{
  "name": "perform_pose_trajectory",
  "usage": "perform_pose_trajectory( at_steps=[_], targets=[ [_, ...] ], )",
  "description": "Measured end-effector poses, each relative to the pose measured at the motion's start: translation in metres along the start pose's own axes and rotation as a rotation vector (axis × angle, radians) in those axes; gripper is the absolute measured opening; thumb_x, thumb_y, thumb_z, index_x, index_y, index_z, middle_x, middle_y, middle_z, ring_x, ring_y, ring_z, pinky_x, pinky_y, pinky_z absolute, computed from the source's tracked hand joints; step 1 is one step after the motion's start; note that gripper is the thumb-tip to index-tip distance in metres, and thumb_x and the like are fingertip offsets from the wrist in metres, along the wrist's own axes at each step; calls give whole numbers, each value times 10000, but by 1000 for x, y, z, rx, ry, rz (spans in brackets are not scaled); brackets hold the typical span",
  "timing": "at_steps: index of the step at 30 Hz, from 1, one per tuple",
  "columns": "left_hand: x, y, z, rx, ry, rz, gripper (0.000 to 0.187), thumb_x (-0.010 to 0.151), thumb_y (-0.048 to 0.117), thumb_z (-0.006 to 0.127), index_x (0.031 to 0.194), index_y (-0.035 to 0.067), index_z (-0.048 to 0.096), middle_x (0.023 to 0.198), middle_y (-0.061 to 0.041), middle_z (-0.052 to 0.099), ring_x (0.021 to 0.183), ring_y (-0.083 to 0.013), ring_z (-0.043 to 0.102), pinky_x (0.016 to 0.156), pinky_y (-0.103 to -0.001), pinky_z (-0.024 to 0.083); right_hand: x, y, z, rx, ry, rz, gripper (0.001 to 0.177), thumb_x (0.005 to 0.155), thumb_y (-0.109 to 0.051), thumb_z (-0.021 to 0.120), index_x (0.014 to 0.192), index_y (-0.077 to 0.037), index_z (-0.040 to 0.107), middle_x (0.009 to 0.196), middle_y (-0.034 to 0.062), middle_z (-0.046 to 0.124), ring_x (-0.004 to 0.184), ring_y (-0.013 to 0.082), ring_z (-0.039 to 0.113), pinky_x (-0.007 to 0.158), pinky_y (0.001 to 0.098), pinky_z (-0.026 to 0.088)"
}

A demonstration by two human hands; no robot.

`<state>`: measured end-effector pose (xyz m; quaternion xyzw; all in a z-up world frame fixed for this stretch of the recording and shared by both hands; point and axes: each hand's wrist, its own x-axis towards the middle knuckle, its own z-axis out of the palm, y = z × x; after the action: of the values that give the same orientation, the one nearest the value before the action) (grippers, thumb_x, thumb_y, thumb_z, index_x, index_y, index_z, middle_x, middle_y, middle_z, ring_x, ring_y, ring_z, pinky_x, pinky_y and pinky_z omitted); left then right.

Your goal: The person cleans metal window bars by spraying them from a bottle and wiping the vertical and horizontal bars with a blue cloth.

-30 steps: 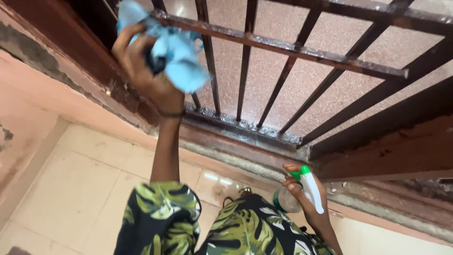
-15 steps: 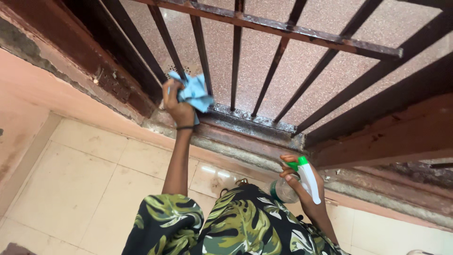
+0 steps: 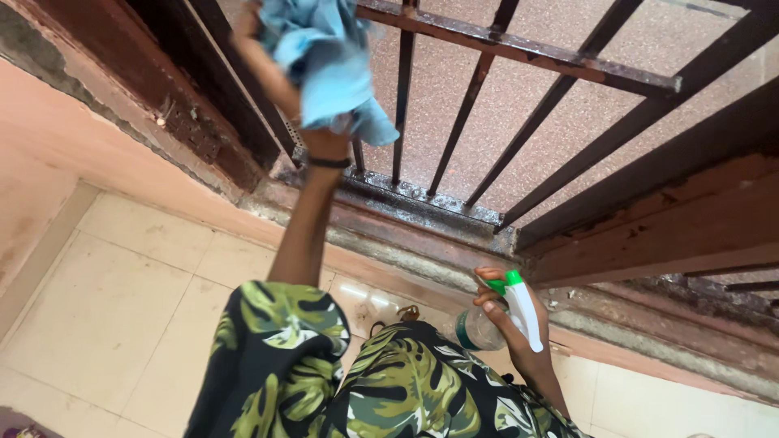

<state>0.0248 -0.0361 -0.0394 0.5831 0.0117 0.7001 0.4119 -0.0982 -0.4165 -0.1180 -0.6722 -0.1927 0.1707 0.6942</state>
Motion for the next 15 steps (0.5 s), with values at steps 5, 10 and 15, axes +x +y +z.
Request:
perform_pose_trajectory(
  at_steps=[5,10,15],
  targets=[
    [-78,-31,-38,198,-128,-182,541,896,153,776,1340,37,490,1303,-150,540,1234,-257,557,1112,-397,456,0,9,-3,11,38,31,410,906,-67,635,1299,33,574,1356,176,633,991,202,671,969,381,526],
    [-162,-10,-91,346,-304,-410,443,889,136,745,1278,34,559,1300,-169,564,1246,-293,573,1105,-402,463,3,16,-4,-17,105,101,440,890,-84,648,1313,26,592,1304,157,666,957,189,670,923,375,521],
    [-166,24,-85,350,-411,-447,355,883,119,713,1215,31,627,1297,-188,589,1258,-328,590,1098,-407,470,15,16,2,-16,100,125,438,873,-97,657,1289,27,597,1302,149,665,951,202,681,948,377,532]
  ],
)
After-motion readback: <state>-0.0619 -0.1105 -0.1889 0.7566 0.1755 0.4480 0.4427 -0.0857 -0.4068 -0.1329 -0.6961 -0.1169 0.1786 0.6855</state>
